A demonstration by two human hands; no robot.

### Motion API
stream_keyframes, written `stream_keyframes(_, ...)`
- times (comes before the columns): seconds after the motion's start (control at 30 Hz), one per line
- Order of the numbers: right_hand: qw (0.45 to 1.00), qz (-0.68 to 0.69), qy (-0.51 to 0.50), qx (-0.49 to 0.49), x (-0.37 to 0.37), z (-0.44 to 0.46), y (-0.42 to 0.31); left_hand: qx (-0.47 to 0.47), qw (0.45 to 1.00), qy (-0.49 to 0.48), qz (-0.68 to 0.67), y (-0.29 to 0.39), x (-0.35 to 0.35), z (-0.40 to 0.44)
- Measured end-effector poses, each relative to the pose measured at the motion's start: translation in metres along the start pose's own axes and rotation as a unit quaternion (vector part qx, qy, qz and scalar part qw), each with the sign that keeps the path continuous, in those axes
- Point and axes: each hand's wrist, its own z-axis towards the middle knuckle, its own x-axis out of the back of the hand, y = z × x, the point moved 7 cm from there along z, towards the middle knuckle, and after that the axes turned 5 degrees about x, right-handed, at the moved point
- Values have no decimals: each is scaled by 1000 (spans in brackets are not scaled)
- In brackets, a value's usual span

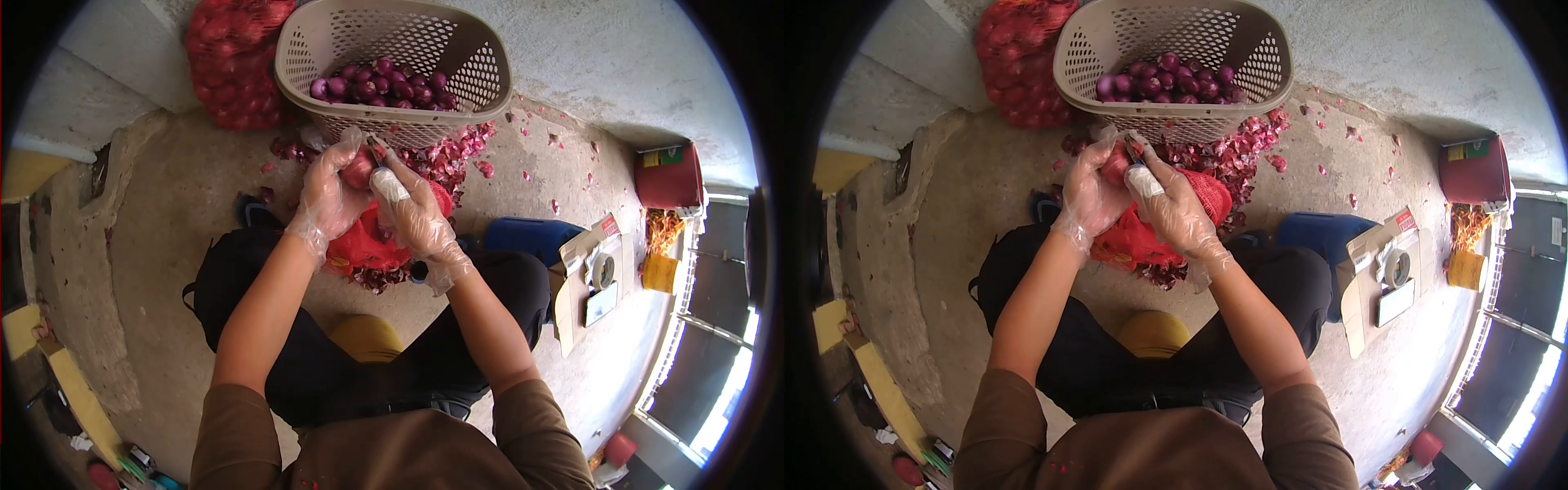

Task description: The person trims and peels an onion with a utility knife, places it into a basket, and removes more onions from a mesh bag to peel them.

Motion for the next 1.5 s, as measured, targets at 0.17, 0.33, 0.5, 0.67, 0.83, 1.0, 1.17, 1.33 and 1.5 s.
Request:
stream_keyframes(0.17, 996, 84, 20, 36, -2, 4, 6, 21, 1000, -9, 3, 1, 9, 0)
stream_keyframes(0.33, 997, 13, 65, 45, 4, 5, 12, 52, 999, 13, 5, -1, -8, -4)
stream_keyframes(0.5, 993, 61, 98, -9, 14, 5, 17, -24, 987, 70, 141, 1, -7, -5)
stream_keyframes(0.67, 999, 50, 8, -15, 7, -1, 4, -59, 981, 115, 143, 1, 15, -4)
stream_keyframes(0.83, 998, 48, 9, -26, 3, -3, 9, -150, 970, 81, 172, 5, 37, 4)
stream_keyframes(1.0, 997, 76, -9, -9, -5, -5, 4, -165, 957, 102, 214, 3, 49, 5)
stream_keyframes(1.17, 998, 67, 1, 7, -5, -3, 10, -183, 944, 134, 241, 2, 52, 12)
stream_keyframes(1.33, 999, 11, 10, 39, -4, 1, 12, -195, 904, 97, 369, 9, 51, 0)
stream_keyframes(1.5, 988, -86, 13, 128, -1, 4, 10, -75, 973, 155, 154, 6, 24, -8)
